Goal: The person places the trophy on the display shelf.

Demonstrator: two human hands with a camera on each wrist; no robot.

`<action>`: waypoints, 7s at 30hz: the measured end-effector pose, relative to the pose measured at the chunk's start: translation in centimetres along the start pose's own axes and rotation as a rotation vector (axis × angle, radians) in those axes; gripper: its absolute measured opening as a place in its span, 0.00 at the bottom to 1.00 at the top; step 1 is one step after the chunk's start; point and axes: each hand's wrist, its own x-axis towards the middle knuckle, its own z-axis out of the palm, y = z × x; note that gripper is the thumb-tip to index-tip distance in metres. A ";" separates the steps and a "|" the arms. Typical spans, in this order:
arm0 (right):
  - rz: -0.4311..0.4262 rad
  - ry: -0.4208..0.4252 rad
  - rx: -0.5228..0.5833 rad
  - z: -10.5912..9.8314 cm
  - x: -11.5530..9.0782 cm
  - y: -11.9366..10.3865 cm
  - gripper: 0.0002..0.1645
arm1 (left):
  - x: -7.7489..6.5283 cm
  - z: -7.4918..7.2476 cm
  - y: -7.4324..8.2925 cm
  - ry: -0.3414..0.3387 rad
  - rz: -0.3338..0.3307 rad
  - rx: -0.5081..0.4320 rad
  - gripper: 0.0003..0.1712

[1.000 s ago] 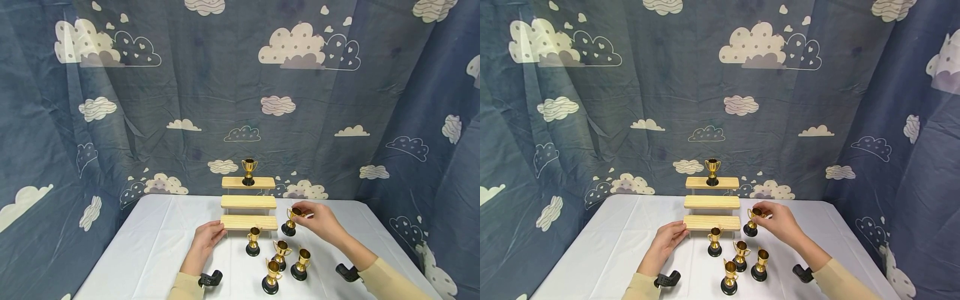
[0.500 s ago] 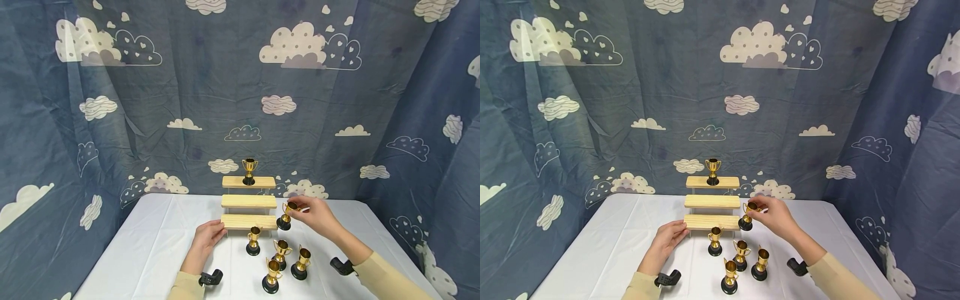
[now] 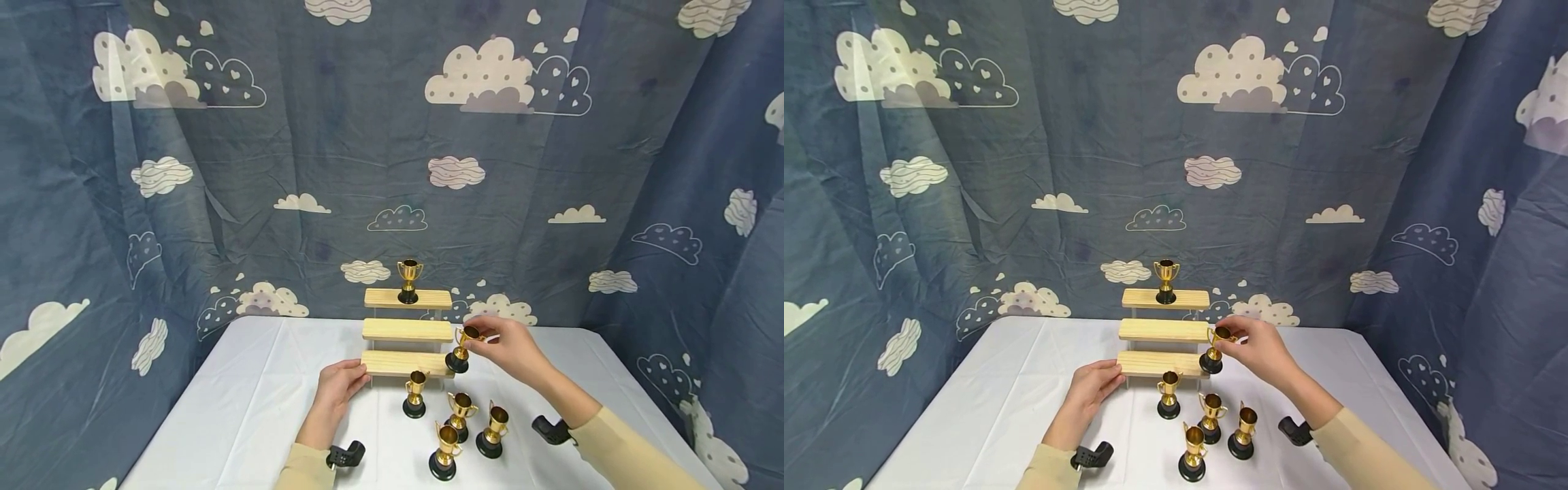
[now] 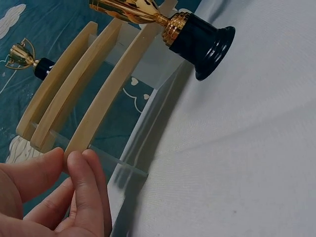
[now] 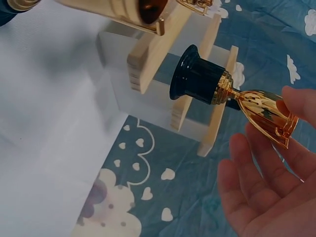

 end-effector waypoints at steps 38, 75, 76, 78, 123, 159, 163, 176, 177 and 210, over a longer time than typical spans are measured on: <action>-0.096 -0.066 0.048 0.6 5.8 -5.0 0.25 | -0.1 -0.1 0.2 -0.020 -0.042 -0.033 0.20; -0.128 -0.103 0.047 3.6 10.5 -8.5 0.23 | -0.2 -0.1 0.2 -0.034 -0.047 -0.053 0.21; -0.125 -0.107 0.048 3.7 10.7 -8.6 0.23 | -0.2 -0.1 0.2 -0.032 -0.048 -0.053 0.21; -0.124 -0.110 0.052 4.0 10.9 -8.7 0.23 | -0.1 -0.1 0.2 -0.028 -0.050 -0.051 0.21; -0.062 -0.132 -0.016 7.9 12.6 -7.8 0.22 | 0.1 -0.2 0.0 -0.030 -0.062 -0.044 0.23; -0.089 -0.102 0.013 6.9 11.8 -7.5 0.23 | 0.1 -0.2 0.0 -0.022 -0.066 -0.036 0.23; -0.088 -0.094 -0.024 6.6 11.4 -7.4 0.24 | 0.0 -0.3 0.1 -0.039 -0.070 -0.031 0.24; -0.128 -0.103 -0.072 3.9 10.0 -8.4 0.25 | 0.2 -0.2 0.0 -0.028 -0.059 -0.047 0.22; -0.131 -0.101 -0.076 3.7 9.8 -8.5 0.24 | 0.2 -0.2 0.0 -0.028 -0.060 -0.046 0.22; -0.226 -0.261 -0.132 3.1 4.0 -7.1 0.19 | -0.1 -0.1 0.1 -0.019 -0.054 -0.029 0.24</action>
